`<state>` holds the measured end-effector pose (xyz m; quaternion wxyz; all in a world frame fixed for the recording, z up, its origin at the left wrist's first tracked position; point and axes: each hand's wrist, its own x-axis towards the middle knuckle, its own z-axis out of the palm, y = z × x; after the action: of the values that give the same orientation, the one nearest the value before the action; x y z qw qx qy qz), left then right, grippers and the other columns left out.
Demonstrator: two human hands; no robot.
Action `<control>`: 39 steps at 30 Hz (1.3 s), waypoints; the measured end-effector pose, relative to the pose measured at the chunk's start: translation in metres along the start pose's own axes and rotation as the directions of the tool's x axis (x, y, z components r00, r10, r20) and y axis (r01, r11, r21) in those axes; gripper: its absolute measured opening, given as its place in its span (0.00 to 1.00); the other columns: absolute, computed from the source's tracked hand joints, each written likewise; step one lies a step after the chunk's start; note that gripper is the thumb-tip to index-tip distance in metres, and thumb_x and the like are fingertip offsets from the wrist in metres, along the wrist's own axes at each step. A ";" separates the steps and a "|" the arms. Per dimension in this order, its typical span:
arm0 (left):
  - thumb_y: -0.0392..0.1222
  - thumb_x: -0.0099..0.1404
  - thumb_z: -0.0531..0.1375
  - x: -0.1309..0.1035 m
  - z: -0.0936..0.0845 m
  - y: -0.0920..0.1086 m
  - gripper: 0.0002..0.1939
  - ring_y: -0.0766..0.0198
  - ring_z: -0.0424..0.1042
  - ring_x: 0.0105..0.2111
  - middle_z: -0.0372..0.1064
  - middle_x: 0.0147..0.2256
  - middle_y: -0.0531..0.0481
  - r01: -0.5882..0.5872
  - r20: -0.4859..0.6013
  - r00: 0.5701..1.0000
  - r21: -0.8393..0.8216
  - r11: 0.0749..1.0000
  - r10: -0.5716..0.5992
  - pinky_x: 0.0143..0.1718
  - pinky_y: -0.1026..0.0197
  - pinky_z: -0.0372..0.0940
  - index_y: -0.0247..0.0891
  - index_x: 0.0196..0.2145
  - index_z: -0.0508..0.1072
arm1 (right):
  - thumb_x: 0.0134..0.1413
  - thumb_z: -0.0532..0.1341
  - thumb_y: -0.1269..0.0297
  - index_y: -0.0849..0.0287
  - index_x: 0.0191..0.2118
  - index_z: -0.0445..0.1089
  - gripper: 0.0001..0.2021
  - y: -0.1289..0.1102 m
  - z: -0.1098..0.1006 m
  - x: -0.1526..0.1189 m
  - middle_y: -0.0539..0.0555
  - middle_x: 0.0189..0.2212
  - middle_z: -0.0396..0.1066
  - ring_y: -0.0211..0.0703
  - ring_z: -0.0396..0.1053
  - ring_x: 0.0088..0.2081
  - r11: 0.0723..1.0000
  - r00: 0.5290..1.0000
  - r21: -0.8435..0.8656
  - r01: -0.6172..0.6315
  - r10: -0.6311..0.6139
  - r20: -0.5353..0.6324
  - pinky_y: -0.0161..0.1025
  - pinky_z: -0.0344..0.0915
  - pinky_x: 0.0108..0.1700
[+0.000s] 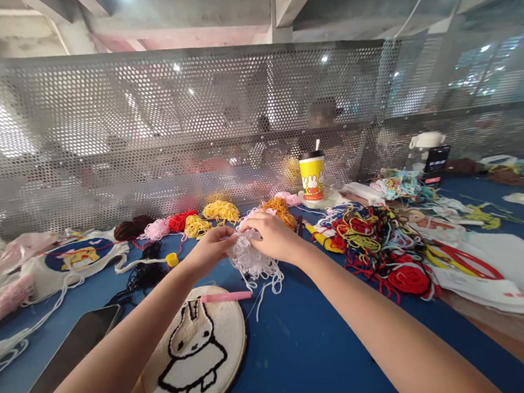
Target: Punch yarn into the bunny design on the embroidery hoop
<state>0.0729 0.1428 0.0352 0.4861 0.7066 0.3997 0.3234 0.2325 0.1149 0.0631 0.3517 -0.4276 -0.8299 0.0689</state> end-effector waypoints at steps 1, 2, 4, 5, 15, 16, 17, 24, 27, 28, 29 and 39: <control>0.41 0.61 0.51 0.000 0.000 0.000 0.10 0.69 0.67 0.26 0.66 0.31 0.51 0.001 0.004 1.000 -0.023 1.000 -0.001 0.26 0.62 0.64 0.32 0.37 0.65 | 0.37 0.56 0.79 0.57 0.28 0.67 0.10 0.001 0.002 0.000 0.52 0.30 0.67 0.41 0.63 0.35 1.000 1.000 -0.012 0.010 -0.010 0.002 0.40 0.58 0.39; 0.41 0.61 0.51 -0.001 0.000 0.000 0.10 0.69 0.67 0.26 0.66 0.31 0.51 0.004 0.011 1.000 -0.042 0.999 -0.004 0.26 0.62 0.64 0.32 0.36 0.65 | 0.37 0.56 0.79 0.58 0.27 0.67 0.10 0.003 0.004 0.000 0.52 0.30 0.67 0.41 0.63 0.35 1.000 1.000 -0.023 0.015 -0.015 -0.001 0.40 0.57 0.39; 0.40 0.61 0.51 -0.001 -0.001 0.000 0.09 0.69 0.67 0.26 0.66 0.30 0.51 0.013 0.034 0.999 -0.074 0.997 -0.011 0.26 0.63 0.64 0.32 0.36 0.66 | 0.38 0.55 0.79 0.59 0.26 0.67 0.09 0.007 0.008 0.000 0.52 0.28 0.66 0.41 0.62 0.33 0.999 1.000 -0.039 0.015 -0.016 -0.020 0.40 0.57 0.37; 0.40 0.61 0.52 -0.001 -0.002 0.000 0.09 0.69 0.67 0.26 0.66 0.30 0.51 0.020 0.048 0.999 -0.087 0.996 -0.016 0.26 0.62 0.64 0.32 0.35 0.66 | 0.38 0.54 0.79 0.59 0.25 0.66 0.09 0.009 0.009 0.000 0.52 0.26 0.66 0.41 0.62 0.32 0.999 0.999 -0.043 0.013 -0.015 -0.033 0.40 0.57 0.37; 0.41 0.61 0.51 0.002 -0.006 -0.002 0.11 0.66 0.68 0.31 0.66 0.36 0.48 0.027 0.034 0.999 -0.175 0.984 -0.021 0.31 0.59 0.65 0.33 0.39 0.65 | 0.41 0.52 0.77 0.59 0.24 0.60 0.06 0.009 0.011 0.000 0.49 0.24 0.63 0.36 0.61 0.27 0.991 0.989 0.129 -0.043 0.060 -0.137 0.35 0.58 0.31; 0.40 0.60 0.52 0.001 -0.005 -0.003 0.11 0.66 0.68 0.31 0.66 0.36 0.48 0.016 0.029 1.000 -0.174 0.985 -0.011 0.30 0.59 0.65 0.33 0.39 0.65 | 0.41 0.52 0.76 0.59 0.24 0.59 0.05 0.008 0.011 0.000 0.49 0.23 0.63 0.35 0.61 0.26 0.985 0.989 0.163 -0.049 0.071 -0.131 0.34 0.59 0.30; 0.40 0.60 0.52 0.001 -0.005 -0.004 0.11 0.66 0.67 0.31 0.66 0.36 0.49 0.004 0.025 1.000 -0.172 0.985 0.001 0.30 0.59 0.65 0.33 0.39 0.65 | 0.41 0.51 0.76 0.59 0.24 0.59 0.05 0.008 0.012 0.001 0.49 0.23 0.63 0.35 0.61 0.26 0.979 0.989 0.198 -0.055 0.080 -0.124 0.34 0.59 0.30; 0.37 0.59 0.53 0.001 0.006 -0.006 0.08 0.67 0.67 0.29 0.66 0.33 0.50 -0.045 0.007 0.999 -0.156 0.987 0.047 0.29 0.60 0.65 0.32 0.37 0.65 | 0.40 0.51 0.74 0.60 0.23 0.59 0.04 0.012 0.020 0.001 0.48 0.23 0.62 0.34 0.63 0.28 0.916 0.993 0.397 -0.062 0.098 -0.070 0.34 0.61 0.32; 0.37 0.59 0.53 0.001 0.012 -0.007 0.08 0.67 0.67 0.29 0.66 0.33 0.50 -0.035 0.013 0.999 -0.138 0.990 0.037 0.29 0.60 0.65 0.32 0.37 0.65 | 0.39 0.51 0.74 0.60 0.23 0.59 0.03 0.012 0.022 0.002 0.48 0.23 0.61 0.34 0.62 0.27 0.899 0.989 0.430 -0.079 0.124 -0.076 0.34 0.61 0.31; 0.37 0.59 0.53 0.000 0.014 -0.008 0.08 0.67 0.67 0.29 0.66 0.33 0.50 -0.031 0.015 0.999 -0.134 0.990 0.033 0.29 0.60 0.65 0.32 0.37 0.65 | 0.39 0.52 0.74 0.60 0.23 0.60 0.04 0.012 0.023 0.002 0.48 0.22 0.62 0.34 0.62 0.27 0.897 0.988 0.434 -0.087 0.135 -0.081 0.34 0.61 0.32; 0.37 0.59 0.53 0.000 0.016 -0.008 0.08 0.67 0.67 0.29 0.66 0.34 0.50 -0.026 0.017 0.999 -0.133 0.991 0.028 0.29 0.60 0.65 0.32 0.37 0.65 | 0.38 0.52 0.75 0.60 0.22 0.60 0.04 0.012 0.023 0.002 0.48 0.22 0.62 0.34 0.62 0.27 0.895 0.986 0.435 -0.095 0.146 -0.086 0.34 0.61 0.32; 0.40 0.61 0.51 0.002 0.014 -0.018 0.11 0.68 0.67 0.27 0.66 0.33 0.50 0.086 0.157 0.986 -0.177 0.980 -0.058 0.26 0.62 0.65 0.33 0.39 0.65 | 0.36 0.51 0.74 0.59 0.22 0.61 0.04 0.017 0.023 -0.001 0.45 0.15 0.60 0.33 0.59 0.17 0.870 0.959 0.445 -0.211 0.273 -0.079 0.31 0.56 0.20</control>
<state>0.0809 0.1422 0.0141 0.5894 0.6662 0.3558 0.2867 0.2286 0.1292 0.0385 0.4833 -0.4434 -0.7069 0.2648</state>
